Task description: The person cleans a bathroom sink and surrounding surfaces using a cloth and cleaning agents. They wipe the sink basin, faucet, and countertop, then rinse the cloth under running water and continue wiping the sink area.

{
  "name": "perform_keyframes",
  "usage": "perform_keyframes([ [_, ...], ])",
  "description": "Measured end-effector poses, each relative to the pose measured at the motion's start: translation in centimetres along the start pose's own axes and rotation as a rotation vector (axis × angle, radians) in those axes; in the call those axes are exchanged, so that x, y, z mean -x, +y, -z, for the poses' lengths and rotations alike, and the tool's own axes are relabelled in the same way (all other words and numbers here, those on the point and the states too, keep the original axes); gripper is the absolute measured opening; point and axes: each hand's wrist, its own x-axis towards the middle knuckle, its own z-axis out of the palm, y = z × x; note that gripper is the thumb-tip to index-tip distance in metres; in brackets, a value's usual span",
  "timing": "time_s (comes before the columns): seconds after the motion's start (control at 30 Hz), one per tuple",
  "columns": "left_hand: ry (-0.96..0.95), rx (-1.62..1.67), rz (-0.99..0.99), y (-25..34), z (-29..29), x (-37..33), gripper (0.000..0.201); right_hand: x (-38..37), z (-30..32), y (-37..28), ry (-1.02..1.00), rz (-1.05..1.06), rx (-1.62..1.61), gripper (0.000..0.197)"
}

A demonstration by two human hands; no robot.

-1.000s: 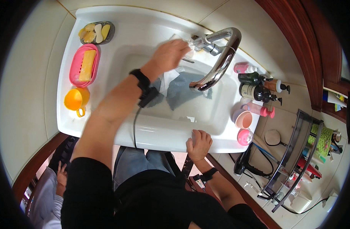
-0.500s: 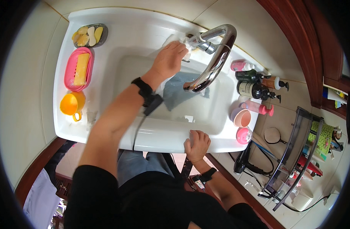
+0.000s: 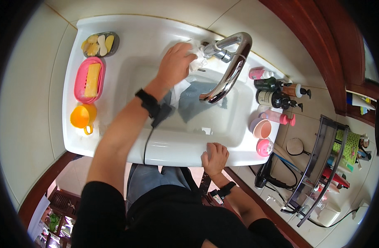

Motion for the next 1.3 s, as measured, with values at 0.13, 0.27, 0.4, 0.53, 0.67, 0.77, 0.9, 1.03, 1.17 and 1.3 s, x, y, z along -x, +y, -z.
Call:
perform_keyframes([
  [0.13, 0.267, -0.041, 0.321, 3.7, -4.6, 1.5, 0.05, 0.1, 0.5, -0.2, -0.01, 0.005, 0.007, 0.037],
  [0.27, 0.12, -0.173, 0.277, 4.3, -6.6, -0.6, 0.05, 0.0, 0.4, -0.2, 0.025, 0.012, -0.002, 0.036],
  [0.4, 0.07, -0.037, 0.246, 2.6, -5.9, 1.4, 0.038, 0.0, 0.3, -0.1, 0.029, 0.009, 0.01, 0.037],
  [0.53, 0.117, -0.218, 0.164, 3.3, -5.5, 0.5, 0.027, 0.3, 0.1, 0.0, 0.03, 0.0, 0.004, 0.037],
  [0.67, 0.145, -0.23, 0.177, 2.5, -5.3, -0.7, 0.024, 0.1, 0.3, -0.1, 0.01, -0.005, -0.001, 0.037],
  [0.77, 0.16, -0.216, 0.17, 3.0, -6.3, 1.3, 0.025, 0.3, 0.0, 0.0, 0.007, -0.021, 0.022, 0.038],
  [0.9, 0.078, -0.274, 0.193, 2.8, -4.4, -1.8, 0.024, 0.4, -0.2, -0.1, -0.003, -0.025, 0.01, 0.038],
  [1.03, 0.087, -0.125, 0.224, 3.0, -5.3, 0.6, 0.023, 0.7, -0.2, 0.2, -0.012, -0.023, 0.016, 0.038],
  [1.17, 0.044, -0.208, 0.111, 1.9, -3.9, -0.2, 0.027, 0.5, -0.1, 0.2, -0.014, -0.013, 0.007, 0.038],
  [1.3, 0.061, -0.303, 0.007, -3.2, -2.6, 1.4, 0.036, 0.4, 0.0, 0.2, -0.009, -0.003, 0.005, 0.036],
])
